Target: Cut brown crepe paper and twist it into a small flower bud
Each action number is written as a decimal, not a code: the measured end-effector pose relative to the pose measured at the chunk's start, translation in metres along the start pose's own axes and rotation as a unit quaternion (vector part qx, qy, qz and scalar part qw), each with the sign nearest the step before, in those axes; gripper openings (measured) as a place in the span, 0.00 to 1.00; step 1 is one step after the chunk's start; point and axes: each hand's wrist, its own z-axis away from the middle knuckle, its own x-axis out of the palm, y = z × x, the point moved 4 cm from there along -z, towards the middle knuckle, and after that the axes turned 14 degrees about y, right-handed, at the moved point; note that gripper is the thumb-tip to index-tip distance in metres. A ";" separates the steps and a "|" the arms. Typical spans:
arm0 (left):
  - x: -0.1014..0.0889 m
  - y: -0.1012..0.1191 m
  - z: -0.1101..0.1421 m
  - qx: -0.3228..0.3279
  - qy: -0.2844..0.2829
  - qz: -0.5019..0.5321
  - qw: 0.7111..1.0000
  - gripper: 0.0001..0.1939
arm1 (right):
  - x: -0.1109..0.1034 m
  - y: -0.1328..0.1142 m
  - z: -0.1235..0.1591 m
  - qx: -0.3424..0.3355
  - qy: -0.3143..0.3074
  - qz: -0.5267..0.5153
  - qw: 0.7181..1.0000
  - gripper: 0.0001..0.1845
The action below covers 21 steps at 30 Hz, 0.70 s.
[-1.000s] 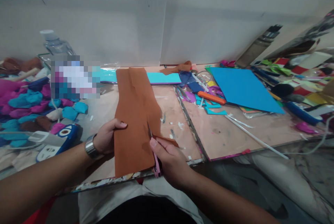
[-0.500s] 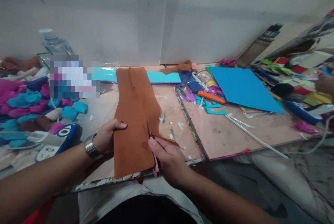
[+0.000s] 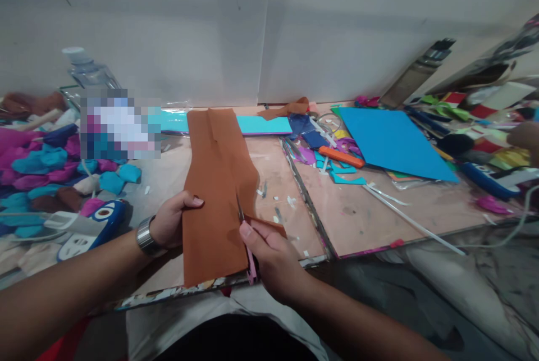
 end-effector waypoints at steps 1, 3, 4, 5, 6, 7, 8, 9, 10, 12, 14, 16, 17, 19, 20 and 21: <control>0.000 0.000 0.000 0.000 -0.001 0.001 1.000 0.27 | 0.000 0.000 0.000 -0.001 -0.004 0.001 1.000 0.30; 0.000 -0.001 -0.001 0.001 -0.003 0.000 1.000 0.26 | -0.001 0.001 0.000 -0.002 -0.014 -0.001 1.000 0.29; 0.000 -0.001 -0.001 0.000 -0.003 0.000 1.000 0.26 | -0.001 0.002 -0.001 -0.004 -0.016 -0.003 1.000 0.28; 0.000 -0.001 -0.001 0.000 -0.003 -0.001 1.000 0.25 | -0.002 0.003 -0.001 -0.005 -0.015 -0.002 1.000 0.27; 0.000 -0.001 -0.001 -0.001 -0.003 -0.002 1.000 0.25 | -0.003 0.005 -0.002 -0.003 -0.012 0.003 1.000 0.27; 0.000 -0.001 -0.001 -0.002 -0.001 -0.002 1.000 0.25 | -0.004 0.006 -0.002 0.000 -0.009 0.008 1.000 0.26; 0.000 -0.001 0.000 -0.002 0.000 -0.002 1.000 0.25 | -0.005 0.007 -0.003 0.000 -0.010 0.007 1.000 0.25; 0.000 0.000 0.000 -0.001 0.002 -0.002 1.000 0.25 | -0.005 0.007 -0.003 -0.002 -0.012 0.003 1.000 0.25; -0.001 0.000 0.000 -0.001 0.003 -0.001 1.000 0.25 | -0.005 0.007 -0.003 -0.004 -0.017 -0.004 1.000 0.24; -0.001 0.000 0.000 0.002 0.004 0.001 1.000 0.25 | -0.004 0.006 -0.003 -0.010 -0.028 -0.012 0.999 0.23; -0.002 0.000 -0.001 0.004 0.004 0.003 1.000 0.26 | -0.004 0.006 -0.003 -0.016 -0.024 0.000 1.000 0.22; -0.002 0.000 -0.001 0.007 0.004 0.002 1.000 0.27 | -0.005 0.006 -0.003 -0.017 -0.012 0.020 1.000 0.22; -0.002 0.000 -0.001 0.007 0.004 0.002 1.000 0.27 | -0.006 0.006 -0.003 -0.018 -0.008 0.029 0.999 0.23; -0.002 0.001 0.000 0.001 0.005 0.002 1.000 0.27 | -0.006 0.006 -0.002 -0.017 -0.007 0.042 0.999 0.24; -0.002 0.001 0.000 -0.006 0.007 0.005 1.000 0.25 | -0.005 0.006 -0.002 -0.018 -0.010 0.046 0.999 0.24; -0.001 0.002 0.001 -0.014 0.010 0.008 1.000 0.24 | -0.005 0.005 -0.001 -0.019 -0.012 0.048 0.999 0.24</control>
